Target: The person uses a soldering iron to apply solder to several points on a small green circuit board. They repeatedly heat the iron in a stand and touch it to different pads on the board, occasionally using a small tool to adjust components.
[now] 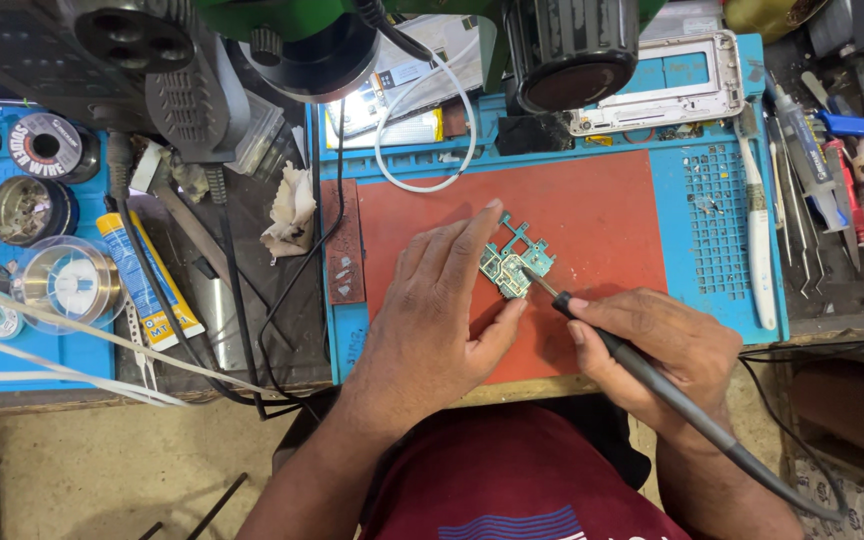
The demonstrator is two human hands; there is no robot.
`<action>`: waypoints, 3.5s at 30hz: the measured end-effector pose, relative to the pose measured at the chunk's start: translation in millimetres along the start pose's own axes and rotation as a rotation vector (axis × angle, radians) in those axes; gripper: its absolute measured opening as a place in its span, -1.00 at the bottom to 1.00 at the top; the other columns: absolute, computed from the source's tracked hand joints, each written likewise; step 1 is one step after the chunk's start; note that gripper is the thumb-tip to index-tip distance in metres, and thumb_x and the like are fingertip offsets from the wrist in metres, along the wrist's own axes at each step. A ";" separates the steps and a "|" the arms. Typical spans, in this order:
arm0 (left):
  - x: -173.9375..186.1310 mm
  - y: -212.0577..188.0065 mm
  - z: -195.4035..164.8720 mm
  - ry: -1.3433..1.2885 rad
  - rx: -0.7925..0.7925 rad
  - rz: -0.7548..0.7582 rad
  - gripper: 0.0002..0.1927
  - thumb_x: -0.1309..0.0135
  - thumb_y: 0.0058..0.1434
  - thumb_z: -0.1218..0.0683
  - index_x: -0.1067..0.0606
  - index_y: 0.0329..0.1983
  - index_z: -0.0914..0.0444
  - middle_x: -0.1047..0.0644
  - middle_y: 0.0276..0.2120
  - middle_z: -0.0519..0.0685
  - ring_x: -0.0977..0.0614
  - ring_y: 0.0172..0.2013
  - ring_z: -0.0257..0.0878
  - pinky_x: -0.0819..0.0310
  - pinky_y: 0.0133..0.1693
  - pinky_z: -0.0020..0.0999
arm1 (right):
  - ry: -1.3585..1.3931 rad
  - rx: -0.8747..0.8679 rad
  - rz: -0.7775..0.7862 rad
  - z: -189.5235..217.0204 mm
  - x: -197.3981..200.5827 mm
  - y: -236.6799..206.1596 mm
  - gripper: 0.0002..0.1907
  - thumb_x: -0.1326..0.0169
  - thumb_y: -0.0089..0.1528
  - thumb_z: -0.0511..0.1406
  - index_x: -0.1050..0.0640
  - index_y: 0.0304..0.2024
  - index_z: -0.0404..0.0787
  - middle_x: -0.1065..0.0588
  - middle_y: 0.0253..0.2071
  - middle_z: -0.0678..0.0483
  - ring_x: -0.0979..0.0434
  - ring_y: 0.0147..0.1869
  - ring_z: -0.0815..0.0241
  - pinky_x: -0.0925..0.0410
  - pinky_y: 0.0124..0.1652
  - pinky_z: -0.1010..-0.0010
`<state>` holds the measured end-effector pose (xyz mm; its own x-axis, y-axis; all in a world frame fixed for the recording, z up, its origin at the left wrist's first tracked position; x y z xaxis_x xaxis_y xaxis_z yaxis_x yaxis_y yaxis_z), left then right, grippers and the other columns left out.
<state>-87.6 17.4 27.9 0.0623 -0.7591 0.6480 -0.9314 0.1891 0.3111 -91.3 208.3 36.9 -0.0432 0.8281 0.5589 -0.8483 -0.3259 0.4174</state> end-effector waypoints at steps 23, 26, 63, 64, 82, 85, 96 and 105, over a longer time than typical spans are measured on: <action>-0.4 0.0 0.5 -0.011 0.012 0.013 -0.13 -0.30 0.19 0.07 -0.14 0.48 0.32 -0.41 0.23 0.19 -0.43 0.29 0.11 -0.30 0.30 0.00 | -0.032 0.059 0.051 1.5 -3.8 1.8 -0.79 -0.30 0.07 -0.47 -0.65 -0.22 -0.36 -0.61 -0.38 -0.06 -0.65 -0.36 0.15 -0.46 -0.35 0.44; -0.3 -0.1 0.9 -0.012 0.018 0.013 -0.13 -0.30 0.19 0.07 -0.14 0.48 0.32 -0.41 0.23 0.19 -0.43 0.28 0.12 -0.30 0.30 0.00 | 0.001 0.021 0.008 -0.7 -0.4 1.5 -0.80 -0.27 0.12 -0.48 -0.63 -0.19 -0.36 -0.62 -0.30 -0.08 -0.69 -0.29 0.14 -0.49 -0.31 0.47; -0.8 0.4 -0.4 -0.001 0.003 0.002 -0.14 -0.30 0.20 0.07 -0.14 0.48 0.32 -0.41 0.23 0.20 -0.44 0.28 0.12 -0.31 0.29 0.01 | 0.003 0.035 0.051 -4.2 -1.1 0.2 -0.78 -0.32 0.08 -0.46 -0.66 -0.20 -0.34 -0.63 -0.34 -0.06 -0.68 -0.33 0.15 -0.48 -0.34 0.48; -0.5 0.4 -0.4 -0.001 0.003 0.000 -0.14 -0.30 0.20 0.07 -0.14 0.48 0.31 -0.41 0.23 0.20 -0.44 0.28 0.12 -0.32 0.29 0.01 | 0.009 0.020 0.036 -5.0 -0.3 0.2 -0.78 -0.31 0.09 -0.47 -0.65 -0.19 -0.34 -0.63 -0.32 -0.06 -0.68 -0.30 0.15 -0.49 -0.32 0.47; 0.7 3.7 -3.1 0.021 0.013 -0.004 -0.16 -0.31 0.18 0.09 -0.16 0.46 0.31 -0.43 0.21 0.22 -0.45 0.25 0.15 -0.33 0.24 0.00 | 0.020 0.067 0.054 -2.2 2.5 3.7 -0.75 -0.34 0.03 -0.45 -0.65 -0.22 -0.29 -0.62 -0.29 -0.01 -0.68 -0.25 0.15 -0.50 -0.26 0.45; -0.6 7.7 -7.7 0.011 -0.003 -0.007 -0.16 -0.30 0.16 0.11 -0.17 0.45 0.31 -0.46 0.18 0.16 -0.47 0.22 0.14 -0.34 0.22 -0.01 | 0.037 0.063 0.077 -3.9 7.3 2.1 -0.73 -0.32 0.03 -0.44 -0.66 -0.20 -0.27 -0.63 -0.27 0.00 -0.68 -0.24 0.16 -0.51 -0.25 0.46; -6.5 11.1 -13.6 0.045 0.013 0.017 -0.13 -0.32 0.09 0.12 -0.17 0.42 0.33 -0.48 0.16 0.13 -0.47 0.20 0.12 -0.34 0.20 0.00 | 0.071 0.111 0.021 -6.8 15.4 1.0 -0.73 -0.34 0.05 -0.43 -0.65 -0.18 -0.22 -0.62 -0.25 0.03 -0.71 -0.19 0.14 -0.53 -0.23 0.44; -11.7 10.9 -13.8 0.067 0.047 0.038 -0.11 -0.31 0.09 0.09 -0.16 0.44 0.33 -0.49 0.14 0.13 -0.48 0.19 0.10 -0.33 0.19 0.00 | 0.124 0.017 -0.030 -22.6 25.2 -11.0 -0.75 -0.29 0.13 -0.37 -0.64 -0.13 -0.26 -0.66 -0.20 -0.01 -0.72 -0.18 0.13 -0.55 -0.19 0.41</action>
<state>-93.5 36.9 33.3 0.0491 -0.7084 0.7041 -0.9491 0.1865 0.2538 -95.0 243.1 30.3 -0.0841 0.8874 0.4533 -0.8412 -0.3071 0.4450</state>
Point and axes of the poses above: each hand's wrist, its own y-axis towards the middle knuckle, its own x-axis out of the back of the hand, z = x × y, the point moved 6 cm from there along y, towards the middle knuckle
